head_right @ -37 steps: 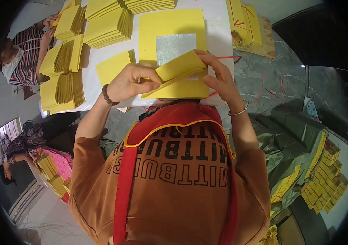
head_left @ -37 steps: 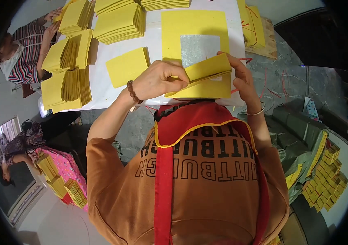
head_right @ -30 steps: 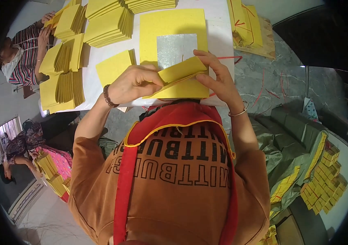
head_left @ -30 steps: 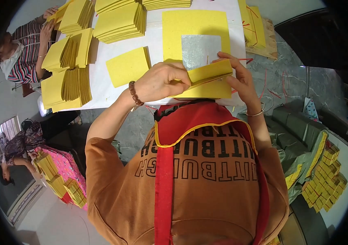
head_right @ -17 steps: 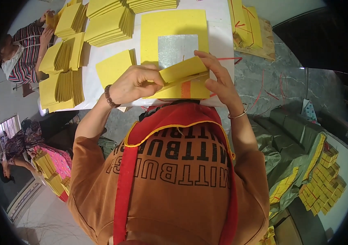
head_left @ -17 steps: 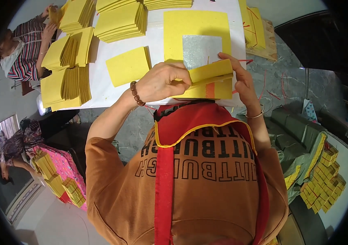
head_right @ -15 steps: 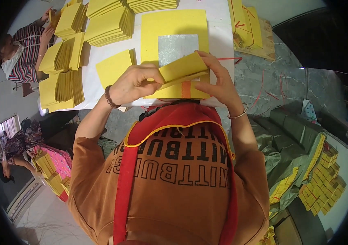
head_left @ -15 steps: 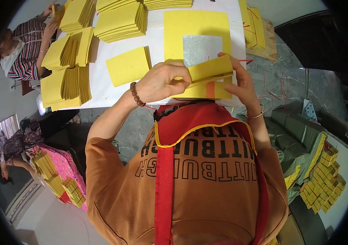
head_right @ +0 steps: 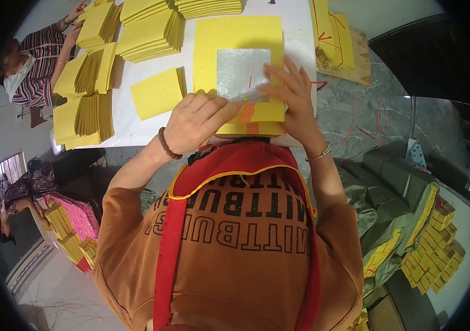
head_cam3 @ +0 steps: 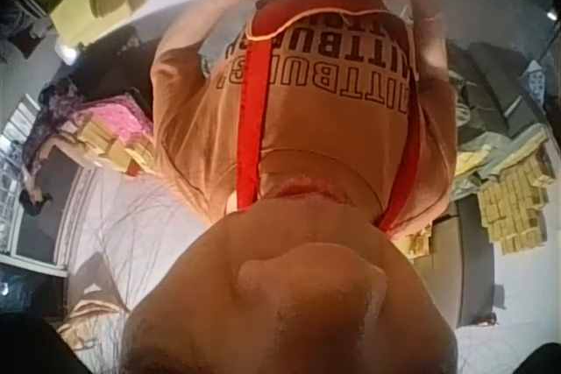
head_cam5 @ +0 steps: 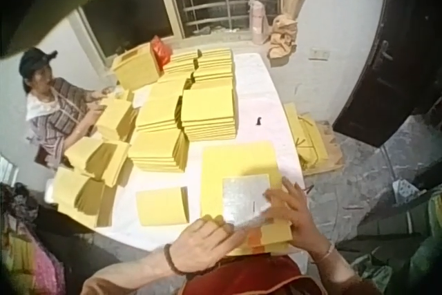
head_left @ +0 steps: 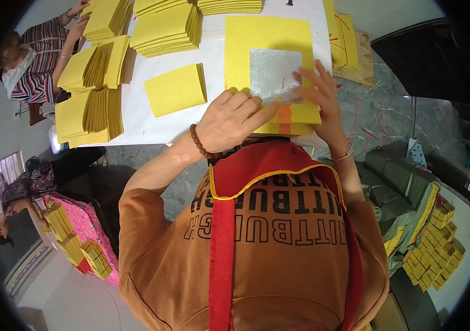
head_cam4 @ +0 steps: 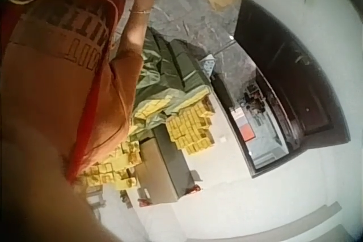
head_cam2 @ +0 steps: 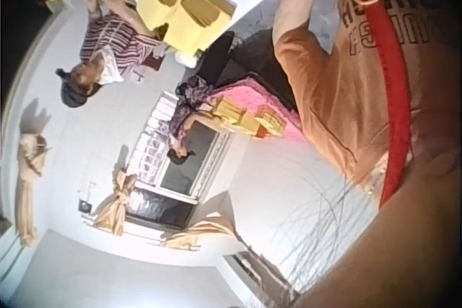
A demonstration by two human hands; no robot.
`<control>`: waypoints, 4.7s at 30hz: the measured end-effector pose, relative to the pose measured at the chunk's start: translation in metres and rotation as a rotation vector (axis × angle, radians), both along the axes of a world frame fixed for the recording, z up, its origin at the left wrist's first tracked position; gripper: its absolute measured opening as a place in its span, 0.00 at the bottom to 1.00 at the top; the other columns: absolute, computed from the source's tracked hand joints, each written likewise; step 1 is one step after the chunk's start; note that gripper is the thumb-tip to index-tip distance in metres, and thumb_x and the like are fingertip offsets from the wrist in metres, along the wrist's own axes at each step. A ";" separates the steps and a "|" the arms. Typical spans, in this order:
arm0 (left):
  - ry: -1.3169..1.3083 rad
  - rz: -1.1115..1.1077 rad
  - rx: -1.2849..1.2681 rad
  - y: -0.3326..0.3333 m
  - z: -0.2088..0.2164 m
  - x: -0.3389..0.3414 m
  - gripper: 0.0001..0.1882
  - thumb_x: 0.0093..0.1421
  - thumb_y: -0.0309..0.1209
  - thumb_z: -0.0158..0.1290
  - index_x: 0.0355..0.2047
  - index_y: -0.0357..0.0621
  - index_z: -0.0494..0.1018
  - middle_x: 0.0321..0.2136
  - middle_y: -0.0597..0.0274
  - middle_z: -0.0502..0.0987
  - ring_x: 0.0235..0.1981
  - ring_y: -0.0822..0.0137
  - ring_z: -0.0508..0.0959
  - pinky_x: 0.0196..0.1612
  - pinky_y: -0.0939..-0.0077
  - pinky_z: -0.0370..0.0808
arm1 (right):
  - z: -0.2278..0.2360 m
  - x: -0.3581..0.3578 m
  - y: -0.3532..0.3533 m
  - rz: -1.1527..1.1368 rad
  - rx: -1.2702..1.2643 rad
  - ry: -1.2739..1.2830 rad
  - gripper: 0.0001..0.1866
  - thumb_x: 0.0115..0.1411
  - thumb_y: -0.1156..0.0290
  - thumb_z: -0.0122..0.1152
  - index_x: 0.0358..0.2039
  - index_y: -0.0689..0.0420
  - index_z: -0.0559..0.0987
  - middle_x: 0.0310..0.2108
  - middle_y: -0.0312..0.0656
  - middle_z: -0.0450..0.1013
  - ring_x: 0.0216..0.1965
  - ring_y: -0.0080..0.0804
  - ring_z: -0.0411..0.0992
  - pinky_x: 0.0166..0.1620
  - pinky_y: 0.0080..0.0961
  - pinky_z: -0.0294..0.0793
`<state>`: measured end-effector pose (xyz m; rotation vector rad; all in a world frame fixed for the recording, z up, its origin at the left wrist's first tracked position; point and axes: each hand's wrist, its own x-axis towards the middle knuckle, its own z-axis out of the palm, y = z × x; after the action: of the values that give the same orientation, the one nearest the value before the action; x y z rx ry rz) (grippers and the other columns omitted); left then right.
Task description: The person applies silver foil squares to yellow paper sheets and bundles them.
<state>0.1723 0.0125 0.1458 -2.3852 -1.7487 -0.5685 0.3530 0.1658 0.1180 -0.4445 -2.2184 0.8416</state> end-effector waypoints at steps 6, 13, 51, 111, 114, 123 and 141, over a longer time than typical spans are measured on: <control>-0.128 -0.001 0.106 -0.006 0.004 -0.026 0.27 0.46 0.28 0.54 0.51 0.46 0.68 0.37 0.62 0.73 0.38 0.62 0.72 0.36 0.75 0.66 | -0.023 0.007 0.012 0.237 -0.136 -0.076 0.11 0.49 0.72 0.62 0.36 0.52 0.77 0.47 0.39 0.73 0.62 0.45 0.54 0.62 0.46 0.50; -0.518 0.292 0.120 0.006 -0.012 -0.018 0.25 0.48 0.34 0.57 0.49 0.48 0.70 0.40 0.55 0.73 0.38 0.57 0.75 0.39 0.69 0.74 | -0.023 0.007 0.011 0.279 -0.472 0.047 0.12 0.51 0.77 0.58 0.37 0.55 0.76 0.48 0.42 0.71 0.63 0.46 0.52 0.63 0.38 0.50; -1.322 0.480 -0.336 0.010 -0.012 -0.023 0.34 0.60 0.21 0.48 0.63 0.47 0.46 0.15 0.72 0.64 0.16 0.82 0.61 0.21 0.86 0.59 | 0.002 -0.007 -0.011 -0.156 -0.753 0.067 0.23 0.57 0.79 0.55 0.54 0.60 0.65 0.31 0.34 0.73 0.30 0.14 0.67 0.32 0.12 0.66; -0.754 0.564 0.039 -0.042 0.040 -0.082 0.27 0.45 0.18 0.50 0.49 0.47 0.72 0.42 0.55 0.75 0.42 0.57 0.72 0.44 0.68 0.68 | -0.003 0.020 -0.011 -0.009 -0.257 -0.031 0.24 0.52 0.76 0.53 0.53 0.61 0.68 0.53 0.48 0.65 0.57 0.43 0.61 0.59 0.35 0.57; 0.032 0.729 0.077 -0.069 -0.033 -0.086 0.28 0.47 0.20 0.51 0.52 0.50 0.69 0.49 0.66 0.72 0.47 0.61 0.69 0.49 0.65 0.62 | -0.001 0.016 -0.009 0.007 -0.219 -0.033 0.19 0.52 0.77 0.53 0.47 0.61 0.73 0.49 0.46 0.70 0.55 0.43 0.64 0.57 0.35 0.59; 0.222 0.744 0.050 -0.084 -0.114 -0.091 0.27 0.47 0.25 0.53 0.51 0.51 0.69 0.50 0.68 0.71 0.49 0.59 0.67 0.48 0.62 0.60 | 0.004 0.008 -0.013 0.003 -0.065 -0.131 0.13 0.53 0.74 0.57 0.40 0.58 0.77 0.40 0.42 0.75 0.52 0.43 0.66 0.54 0.35 0.60; -0.079 0.571 -0.363 -0.089 -0.110 -0.101 0.39 0.45 0.24 0.51 0.60 0.44 0.54 0.61 0.49 0.52 0.59 0.47 0.55 0.58 0.52 0.53 | 0.003 0.010 0.004 0.086 0.025 -0.221 0.13 0.53 0.71 0.57 0.41 0.53 0.78 0.51 0.38 0.69 0.60 0.43 0.58 0.61 0.41 0.49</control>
<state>0.0710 -0.0763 0.0362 -1.9040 -2.6066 -0.2813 0.3633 0.1696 0.1206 -0.4516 -2.4642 0.8426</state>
